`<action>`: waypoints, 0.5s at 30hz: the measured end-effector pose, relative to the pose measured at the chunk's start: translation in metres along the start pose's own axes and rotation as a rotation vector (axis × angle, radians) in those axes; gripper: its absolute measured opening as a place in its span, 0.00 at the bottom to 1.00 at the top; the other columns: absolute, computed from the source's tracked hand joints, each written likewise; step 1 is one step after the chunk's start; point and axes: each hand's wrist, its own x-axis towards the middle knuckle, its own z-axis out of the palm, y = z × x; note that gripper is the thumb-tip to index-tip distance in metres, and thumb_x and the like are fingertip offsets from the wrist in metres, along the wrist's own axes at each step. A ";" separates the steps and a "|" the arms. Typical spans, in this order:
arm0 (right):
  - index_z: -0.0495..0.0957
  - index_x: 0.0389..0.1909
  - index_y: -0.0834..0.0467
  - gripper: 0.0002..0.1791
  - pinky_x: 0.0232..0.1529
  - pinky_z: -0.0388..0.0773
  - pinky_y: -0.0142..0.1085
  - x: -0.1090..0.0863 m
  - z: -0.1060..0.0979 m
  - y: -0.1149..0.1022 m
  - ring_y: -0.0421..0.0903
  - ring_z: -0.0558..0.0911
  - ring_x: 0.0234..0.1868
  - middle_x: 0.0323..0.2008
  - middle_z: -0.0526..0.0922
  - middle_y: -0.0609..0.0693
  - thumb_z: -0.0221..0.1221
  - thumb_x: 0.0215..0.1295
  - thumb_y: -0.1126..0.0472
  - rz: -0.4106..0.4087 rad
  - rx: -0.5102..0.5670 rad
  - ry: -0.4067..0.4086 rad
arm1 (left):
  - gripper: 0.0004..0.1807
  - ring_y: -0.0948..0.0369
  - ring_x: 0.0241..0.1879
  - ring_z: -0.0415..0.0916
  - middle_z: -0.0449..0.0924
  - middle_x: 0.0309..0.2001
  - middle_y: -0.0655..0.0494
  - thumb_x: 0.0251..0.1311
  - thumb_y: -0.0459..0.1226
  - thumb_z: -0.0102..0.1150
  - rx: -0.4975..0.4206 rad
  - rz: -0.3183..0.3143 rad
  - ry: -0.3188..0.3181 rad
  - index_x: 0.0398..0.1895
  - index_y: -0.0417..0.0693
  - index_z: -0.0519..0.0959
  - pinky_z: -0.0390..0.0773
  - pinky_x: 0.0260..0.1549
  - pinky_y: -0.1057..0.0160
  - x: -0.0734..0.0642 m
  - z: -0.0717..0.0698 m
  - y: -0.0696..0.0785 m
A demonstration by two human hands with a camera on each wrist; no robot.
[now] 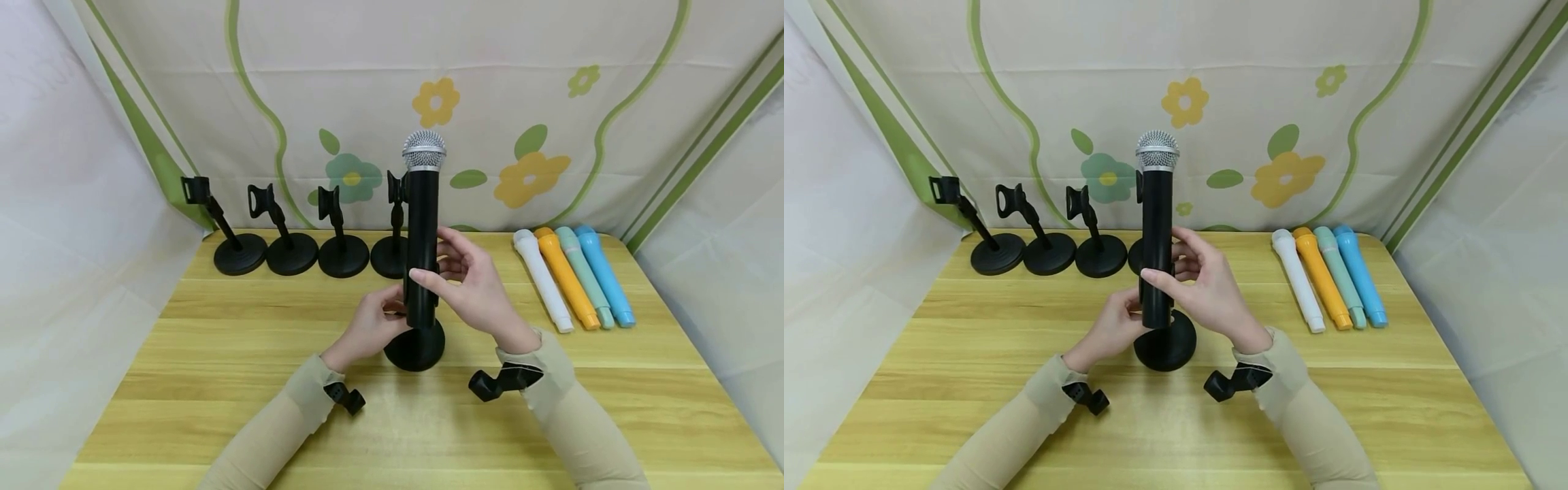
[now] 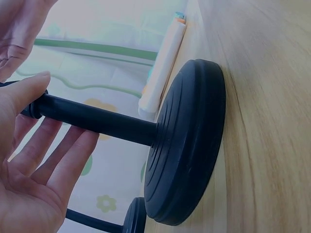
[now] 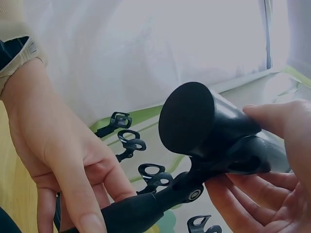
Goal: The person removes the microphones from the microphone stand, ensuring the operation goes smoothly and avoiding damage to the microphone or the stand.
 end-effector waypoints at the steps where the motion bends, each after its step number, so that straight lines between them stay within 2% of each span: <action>1: 0.71 0.68 0.62 0.32 0.42 0.85 0.38 0.001 0.000 0.000 0.51 0.84 0.39 0.45 0.85 0.55 0.68 0.64 0.64 -0.005 -0.003 0.000 | 0.13 0.58 0.42 0.84 0.83 0.40 0.56 0.62 0.27 0.69 0.002 0.001 0.002 0.48 0.47 0.83 0.84 0.46 0.57 0.000 0.000 0.000; 9: 0.70 0.68 0.60 0.30 0.36 0.86 0.40 0.007 0.002 -0.002 0.54 0.85 0.31 0.44 0.83 0.56 0.67 0.67 0.65 0.019 0.031 0.016 | 0.16 0.60 0.42 0.83 0.85 0.40 0.59 0.62 0.33 0.72 0.036 0.021 -0.004 0.52 0.50 0.84 0.84 0.46 0.57 0.000 0.000 -0.001; 15: 0.64 0.71 0.59 0.33 0.36 0.87 0.44 0.014 0.002 -0.004 0.55 0.87 0.29 0.44 0.81 0.59 0.64 0.68 0.66 -0.004 0.070 0.019 | 0.15 0.60 0.42 0.84 0.85 0.42 0.62 0.64 0.36 0.71 0.038 0.010 -0.013 0.53 0.54 0.83 0.84 0.47 0.56 0.001 0.000 0.000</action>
